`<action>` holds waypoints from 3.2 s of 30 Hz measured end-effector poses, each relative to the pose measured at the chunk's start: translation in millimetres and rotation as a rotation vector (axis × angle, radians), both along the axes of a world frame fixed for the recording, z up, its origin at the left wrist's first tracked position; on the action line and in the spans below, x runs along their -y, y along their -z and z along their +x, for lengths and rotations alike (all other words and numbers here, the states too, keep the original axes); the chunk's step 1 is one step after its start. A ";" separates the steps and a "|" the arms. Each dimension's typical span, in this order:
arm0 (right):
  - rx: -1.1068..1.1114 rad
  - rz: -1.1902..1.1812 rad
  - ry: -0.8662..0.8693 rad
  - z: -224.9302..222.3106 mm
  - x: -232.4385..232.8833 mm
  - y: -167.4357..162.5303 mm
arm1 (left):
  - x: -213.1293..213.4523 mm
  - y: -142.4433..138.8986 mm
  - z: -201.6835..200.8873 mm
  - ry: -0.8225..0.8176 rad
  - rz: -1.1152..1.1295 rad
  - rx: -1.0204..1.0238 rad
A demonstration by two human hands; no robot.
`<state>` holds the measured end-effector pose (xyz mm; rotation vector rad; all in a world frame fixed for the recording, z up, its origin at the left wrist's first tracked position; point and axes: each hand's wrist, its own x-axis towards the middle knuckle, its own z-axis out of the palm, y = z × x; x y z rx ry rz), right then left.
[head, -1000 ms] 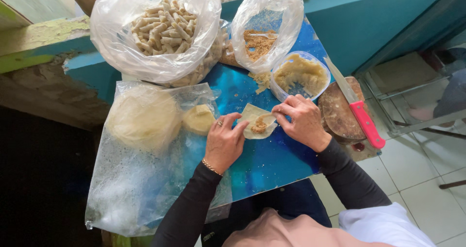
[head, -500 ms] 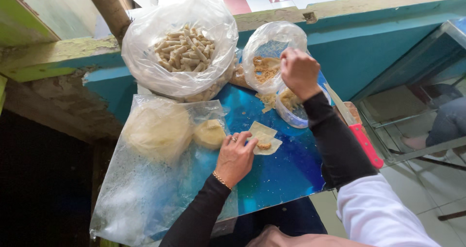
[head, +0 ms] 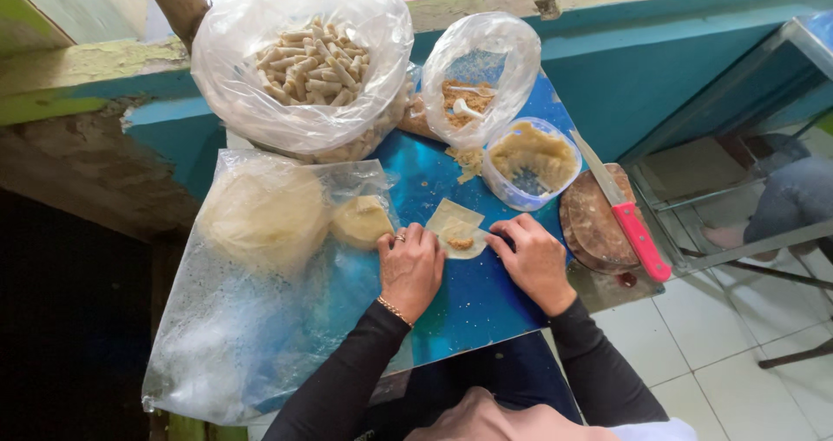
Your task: The person sits at a small table and wraps square dough wrappers around a portion of filling taken from a container, folding the wrapper closed by hand and placing the finished wrapped snack into a plastic bag with other finished pieces. They occasionally reposition wrappers and adjust the plastic bag.
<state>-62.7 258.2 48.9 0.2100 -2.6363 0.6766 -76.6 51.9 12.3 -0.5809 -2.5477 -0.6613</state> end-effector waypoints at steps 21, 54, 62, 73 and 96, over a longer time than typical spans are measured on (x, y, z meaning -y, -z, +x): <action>0.061 -0.206 -0.052 -8.5 5.5 21.2 | -12.0 1.5 -1.7 -0.054 0.134 0.092; -0.085 -0.252 -0.185 4.7 6.3 16.7 | -12.9 3.8 -3.3 0.136 0.459 0.125; -0.014 -0.356 -0.153 1.3 7.9 10.2 | -17.5 -1.0 -7.5 0.205 0.576 0.174; 0.013 -0.439 -0.153 1.3 1.6 17.3 | -17.2 -11.9 -8.5 0.252 0.531 0.261; -0.063 -0.156 -0.091 65.8 -13.5 10.3 | -18.5 -8.9 31.0 0.285 0.230 0.226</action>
